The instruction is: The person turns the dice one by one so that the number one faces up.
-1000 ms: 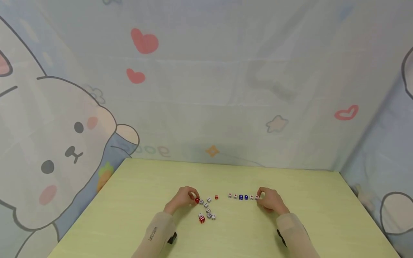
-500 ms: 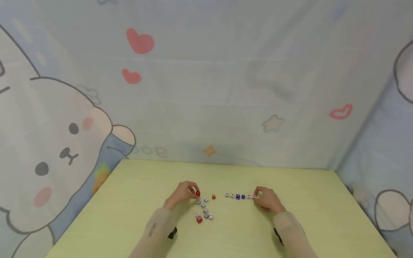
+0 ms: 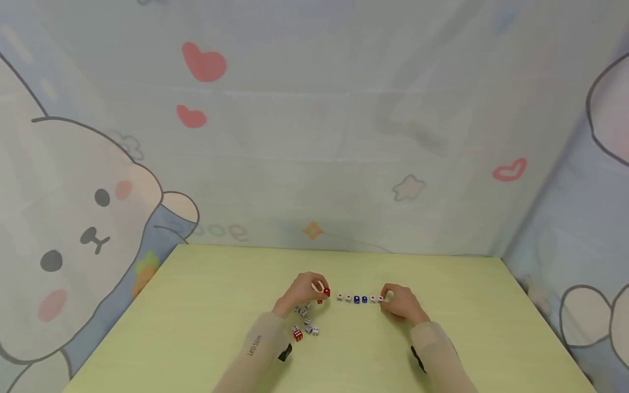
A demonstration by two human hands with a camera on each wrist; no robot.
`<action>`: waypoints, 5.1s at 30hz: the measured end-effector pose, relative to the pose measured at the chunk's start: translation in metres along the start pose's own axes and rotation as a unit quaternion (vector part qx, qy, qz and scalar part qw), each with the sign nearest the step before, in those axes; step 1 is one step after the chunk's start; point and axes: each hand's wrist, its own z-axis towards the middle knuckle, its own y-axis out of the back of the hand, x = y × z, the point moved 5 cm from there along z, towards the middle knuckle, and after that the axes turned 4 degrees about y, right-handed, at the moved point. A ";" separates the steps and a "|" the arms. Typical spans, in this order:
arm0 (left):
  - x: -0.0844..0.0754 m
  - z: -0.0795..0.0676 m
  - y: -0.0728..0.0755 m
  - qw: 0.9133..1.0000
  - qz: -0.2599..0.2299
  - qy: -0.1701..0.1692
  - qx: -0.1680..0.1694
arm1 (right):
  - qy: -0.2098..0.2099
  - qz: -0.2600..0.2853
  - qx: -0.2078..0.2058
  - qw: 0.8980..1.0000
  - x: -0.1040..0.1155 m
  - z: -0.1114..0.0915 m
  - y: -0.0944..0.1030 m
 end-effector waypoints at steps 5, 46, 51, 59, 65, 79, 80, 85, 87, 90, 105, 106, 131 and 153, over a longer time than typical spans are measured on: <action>-0.019 0.006 -0.015 1.000 0.024 -0.004 -0.009 | 0.004 -0.004 -0.003 1.000 -0.001 0.000 0.000; 0.016 0.006 -0.013 0.995 0.044 0.086 -0.012 | 0.005 0.022 0.010 1.000 0.002 -0.005 0.000; 0.025 0.002 -0.007 0.996 0.018 0.090 0.019 | 0.007 0.016 0.008 1.000 0.001 -0.006 0.000; 0.029 -0.001 -0.004 0.995 0.042 0.085 0.018 | 0.018 0.025 0.013 0.999 0.003 -0.006 0.000; 0.029 -0.002 -0.009 0.998 0.022 0.064 0.016 | 0.022 0.013 0.006 1.000 0.002 -0.003 0.000; 0.028 -0.006 -0.009 0.997 0.003 0.075 0.002 | 0.021 0.005 0.006 1.000 0.001 -0.004 0.001; 0.028 -0.007 -0.009 0.997 0.005 0.078 -0.001 | 0.024 0.004 0.007 1.000 0.001 -0.004 0.001; 0.028 -0.008 -0.010 0.996 0.014 0.087 -0.012 | 0.026 0.011 0.014 1.000 0.000 -0.004 0.000; 0.027 -0.008 -0.010 0.996 0.011 0.088 -0.015 | 0.024 0.014 0.015 1.000 0.000 -0.004 0.000; 0.027 -0.009 -0.010 0.996 0.005 0.089 -0.017 | 0.018 0.018 0.015 1.000 -0.002 -0.004 -0.001; 0.024 -0.003 -0.011 0.996 0.024 0.084 -0.011 | -0.010 0.039 0.011 0.999 -0.005 -0.001 0.001; 0.023 -0.003 -0.011 0.996 0.029 0.084 -0.011 | -0.011 0.041 0.011 0.999 -0.004 -0.002 0.001; 0.015 -0.001 -0.011 0.994 0.077 0.082 0.003 | -0.008 -0.003 0.021 1.000 0.007 -0.004 0.009; 0.015 -0.007 -0.007 0.995 0.051 0.089 -0.006 | -0.004 -0.030 0.008 1.000 0.010 -0.006 0.007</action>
